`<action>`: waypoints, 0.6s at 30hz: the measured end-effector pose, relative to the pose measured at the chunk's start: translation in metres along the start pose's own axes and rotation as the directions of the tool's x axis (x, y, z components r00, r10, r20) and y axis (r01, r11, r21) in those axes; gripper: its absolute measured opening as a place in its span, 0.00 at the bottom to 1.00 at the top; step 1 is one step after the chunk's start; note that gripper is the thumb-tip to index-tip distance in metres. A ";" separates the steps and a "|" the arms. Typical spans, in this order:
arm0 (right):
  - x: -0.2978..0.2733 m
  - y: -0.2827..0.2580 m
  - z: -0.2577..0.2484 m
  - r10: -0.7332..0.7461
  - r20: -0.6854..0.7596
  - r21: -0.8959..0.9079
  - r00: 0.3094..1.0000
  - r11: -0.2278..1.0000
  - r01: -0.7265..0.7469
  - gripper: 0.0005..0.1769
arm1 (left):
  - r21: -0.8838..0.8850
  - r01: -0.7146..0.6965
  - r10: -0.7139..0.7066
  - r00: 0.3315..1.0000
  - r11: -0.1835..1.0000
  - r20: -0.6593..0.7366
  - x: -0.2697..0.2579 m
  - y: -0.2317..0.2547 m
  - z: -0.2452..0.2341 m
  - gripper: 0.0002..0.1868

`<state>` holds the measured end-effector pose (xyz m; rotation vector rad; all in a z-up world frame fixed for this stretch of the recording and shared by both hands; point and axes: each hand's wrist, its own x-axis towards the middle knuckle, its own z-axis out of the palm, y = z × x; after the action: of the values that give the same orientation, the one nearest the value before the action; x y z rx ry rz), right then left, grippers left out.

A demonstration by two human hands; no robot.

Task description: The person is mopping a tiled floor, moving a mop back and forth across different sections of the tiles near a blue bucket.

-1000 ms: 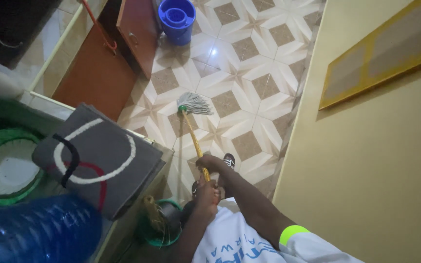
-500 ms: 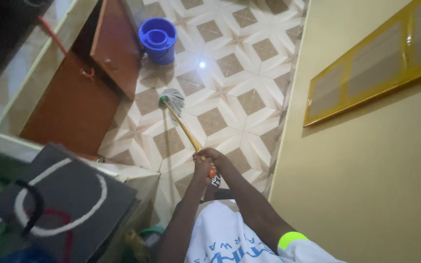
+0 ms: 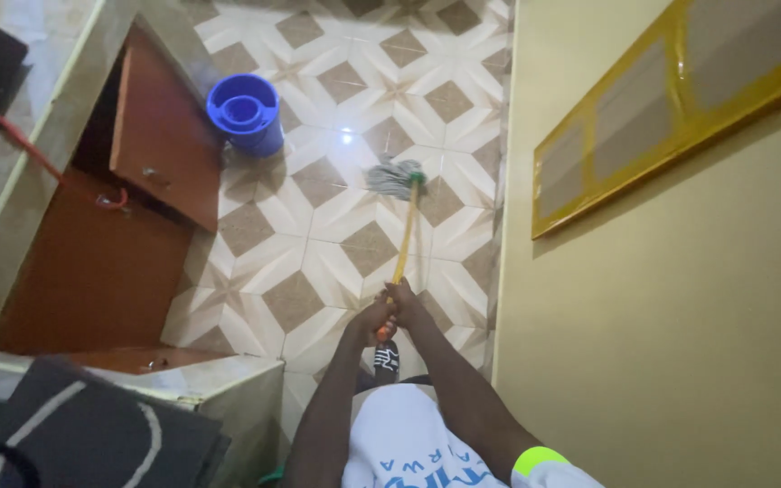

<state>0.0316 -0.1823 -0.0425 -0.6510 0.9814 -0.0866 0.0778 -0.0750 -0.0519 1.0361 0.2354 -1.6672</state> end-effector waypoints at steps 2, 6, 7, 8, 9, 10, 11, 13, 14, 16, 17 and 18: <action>0.002 -0.005 -0.005 0.003 -0.110 0.099 0.994 0.995 0.008 0.19 | 0.026 0.065 -0.065 0.998 0.998 0.015 0.005 0.004 0.003 0.41; 0.003 -0.006 -0.018 -0.015 -0.221 0.178 0.975 0.983 0.055 0.18 | -0.022 0.052 -0.049 0.992 0.998 0.114 0.012 0.003 0.007 0.32; 0.000 0.000 -0.023 -0.052 -0.170 0.278 0.984 0.955 0.098 0.17 | -0.059 0.036 -0.027 0.988 0.998 0.153 0.014 0.002 0.008 0.30; 0.000 0.002 -0.023 -0.094 -0.120 0.377 0.988 0.917 0.133 0.17 | -0.113 0.075 -0.060 0.990 0.991 0.127 0.015 0.003 0.008 0.29; 0.002 0.003 -0.022 -0.093 -0.168 0.358 0.981 0.922 0.148 0.16 | -0.168 0.111 -0.095 0.990 0.980 0.103 0.015 0.003 0.007 0.28; 0.008 -0.001 -0.018 -0.104 -0.197 0.343 0.975 0.924 0.167 0.16 | -0.225 0.138 -0.123 0.989 0.964 0.080 0.017 0.006 0.007 0.28; 0.014 -0.006 -0.014 -0.118 -0.216 0.332 0.969 0.925 0.187 0.16 | -0.293 0.106 -0.088 0.993 0.950 0.074 0.019 0.012 0.007 0.25; 0.025 -0.009 -0.004 -0.154 -0.154 0.299 0.976 0.934 0.194 0.15 | -0.430 0.041 -0.021 0.998 0.902 0.051 0.020 0.016 0.005 0.21; 0.029 -0.010 0.000 -0.182 -0.122 0.278 0.976 0.938 0.209 0.15 | -0.412 0.023 -0.012 1.000 0.911 0.029 0.019 0.016 0.004 0.21; 0.036 -0.011 0.011 -0.125 -0.122 0.225 0.985 0.963 0.150 0.14 | -0.368 -0.016 0.010 1.000 0.930 -0.018 0.012 0.028 -0.002 0.22; 0.038 -0.012 0.019 -0.074 -0.148 0.214 0.986 0.971 0.105 0.17 | -0.414 -0.054 0.036 0.998 0.909 -0.051 0.007 0.025 -0.005 0.22; 0.039 -0.014 0.022 -0.070 -0.115 0.066 0.991 0.995 0.078 0.14 | -0.455 -0.091 0.062 0.995 0.886 -0.079 0.005 0.020 -0.002 0.23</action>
<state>0.0742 -0.1970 -0.0553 -0.6225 1.0581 -0.2244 0.0961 -0.0845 -0.0503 0.7254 0.5933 -1.4128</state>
